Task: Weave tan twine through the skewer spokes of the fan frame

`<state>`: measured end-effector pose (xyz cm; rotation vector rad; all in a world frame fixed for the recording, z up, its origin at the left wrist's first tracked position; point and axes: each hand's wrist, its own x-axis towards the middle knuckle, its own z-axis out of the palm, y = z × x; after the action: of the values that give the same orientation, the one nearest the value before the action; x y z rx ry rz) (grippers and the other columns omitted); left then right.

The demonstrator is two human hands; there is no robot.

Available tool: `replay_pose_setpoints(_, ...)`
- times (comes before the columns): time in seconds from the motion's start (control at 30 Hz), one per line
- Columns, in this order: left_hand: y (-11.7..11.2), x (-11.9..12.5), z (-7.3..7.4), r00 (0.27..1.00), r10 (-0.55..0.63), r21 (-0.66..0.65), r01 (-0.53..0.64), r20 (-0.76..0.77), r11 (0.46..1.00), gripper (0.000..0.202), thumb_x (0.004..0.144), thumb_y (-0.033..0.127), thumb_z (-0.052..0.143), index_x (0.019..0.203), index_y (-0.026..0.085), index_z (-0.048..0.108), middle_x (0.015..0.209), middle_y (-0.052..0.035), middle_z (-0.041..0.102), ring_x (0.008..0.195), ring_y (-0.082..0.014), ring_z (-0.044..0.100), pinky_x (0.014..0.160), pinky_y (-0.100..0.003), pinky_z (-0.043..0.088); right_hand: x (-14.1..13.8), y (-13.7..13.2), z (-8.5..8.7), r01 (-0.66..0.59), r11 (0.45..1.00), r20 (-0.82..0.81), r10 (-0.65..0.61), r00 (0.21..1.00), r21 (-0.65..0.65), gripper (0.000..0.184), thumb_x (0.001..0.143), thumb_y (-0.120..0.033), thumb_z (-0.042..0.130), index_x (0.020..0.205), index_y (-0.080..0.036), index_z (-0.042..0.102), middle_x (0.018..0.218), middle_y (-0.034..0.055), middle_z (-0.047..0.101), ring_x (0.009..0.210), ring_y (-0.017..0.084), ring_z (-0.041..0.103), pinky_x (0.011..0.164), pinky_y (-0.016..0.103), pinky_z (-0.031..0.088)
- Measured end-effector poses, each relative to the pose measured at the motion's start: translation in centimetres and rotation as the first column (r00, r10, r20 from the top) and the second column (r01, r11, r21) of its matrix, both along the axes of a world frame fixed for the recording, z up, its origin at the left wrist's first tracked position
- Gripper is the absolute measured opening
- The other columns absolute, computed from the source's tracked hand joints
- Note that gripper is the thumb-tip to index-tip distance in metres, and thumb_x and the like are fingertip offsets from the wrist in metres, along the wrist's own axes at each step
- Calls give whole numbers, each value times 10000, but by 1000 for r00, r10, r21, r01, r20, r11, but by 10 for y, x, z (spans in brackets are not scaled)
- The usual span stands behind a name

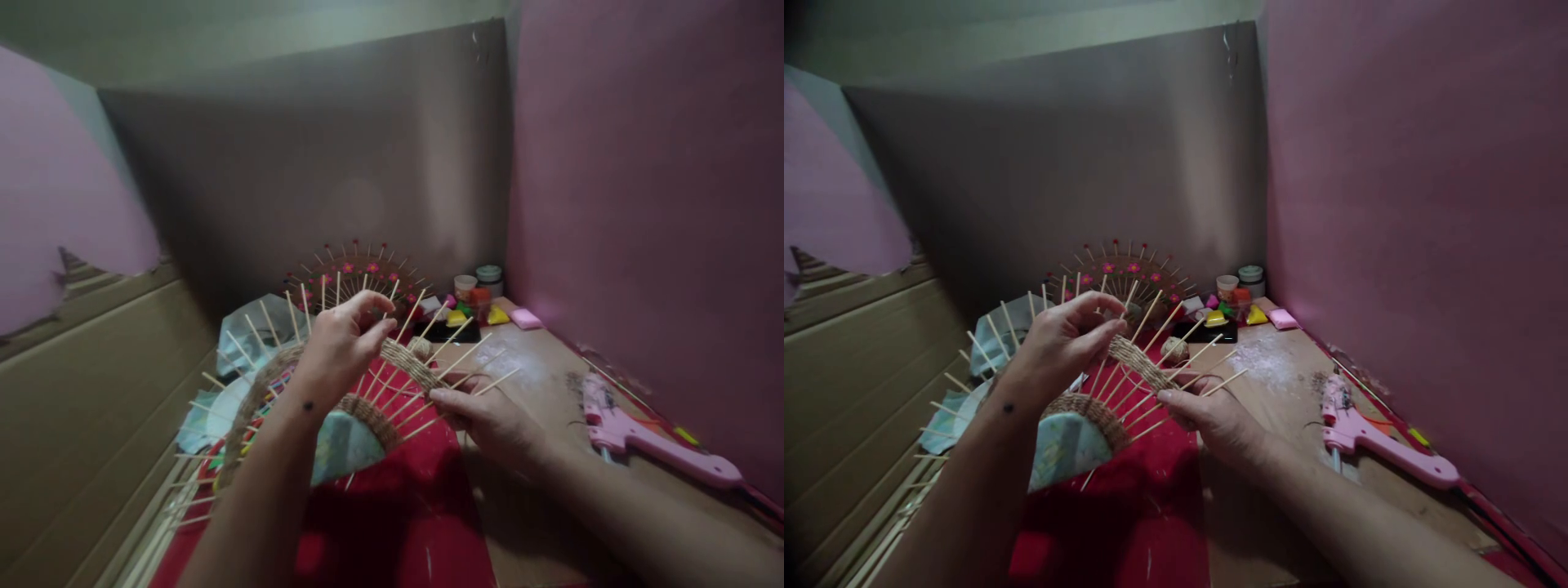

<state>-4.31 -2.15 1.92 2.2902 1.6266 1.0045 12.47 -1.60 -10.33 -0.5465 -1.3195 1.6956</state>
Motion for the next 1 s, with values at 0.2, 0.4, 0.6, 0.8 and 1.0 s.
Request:
replay_pose_setpoints(0.2,-9,11,4,955,-113,-100,89,-274,991,249,798,293,507,899,168,696,545,18,535,472,-79,391,497,-226,315,1,-2,3,-13,999,5,13,1000,39,236,729,-351,629,886,-176,647,577,-35,437,506,86,282,486,243,230)
replay_pose_setpoints(0.4,-8,14,4,936,-112,-198,47,-334,979,283,804,295,477,832,148,717,488,15,514,464,-90,402,505,-234,304,2,-5,8,27,996,44,-31,999,87,193,738,-282,641,888,-163,671,573,-52,399,517,72,253,489,238,184)
replay_pose_setpoints(0.6,-8,16,7,945,-138,-305,44,-295,951,223,767,265,509,699,133,675,456,38,440,446,-77,352,470,-221,278,13,0,15,-106,984,65,97,993,144,354,694,-248,691,1045,-217,652,812,1,614,717,120,502,702,272,400)
replay_pose_setpoints(0.8,-13,14,9,981,-141,-390,79,-134,918,202,745,281,517,639,146,625,424,45,413,396,-71,323,409,-220,243,32,21,25,-325,920,325,245,913,220,313,702,-229,681,1012,-187,671,906,44,654,820,157,568,754,303,440)
replay_pose_setpoints(1.0,-15,15,11,983,-150,-414,92,-110,906,192,739,271,515,636,152,626,410,41,435,366,-66,329,386,-218,234,47,34,30,126,977,177,-157,972,173,157,701,-312,660,662,-160,652,546,-17,522,452,55,333,407,213,229)
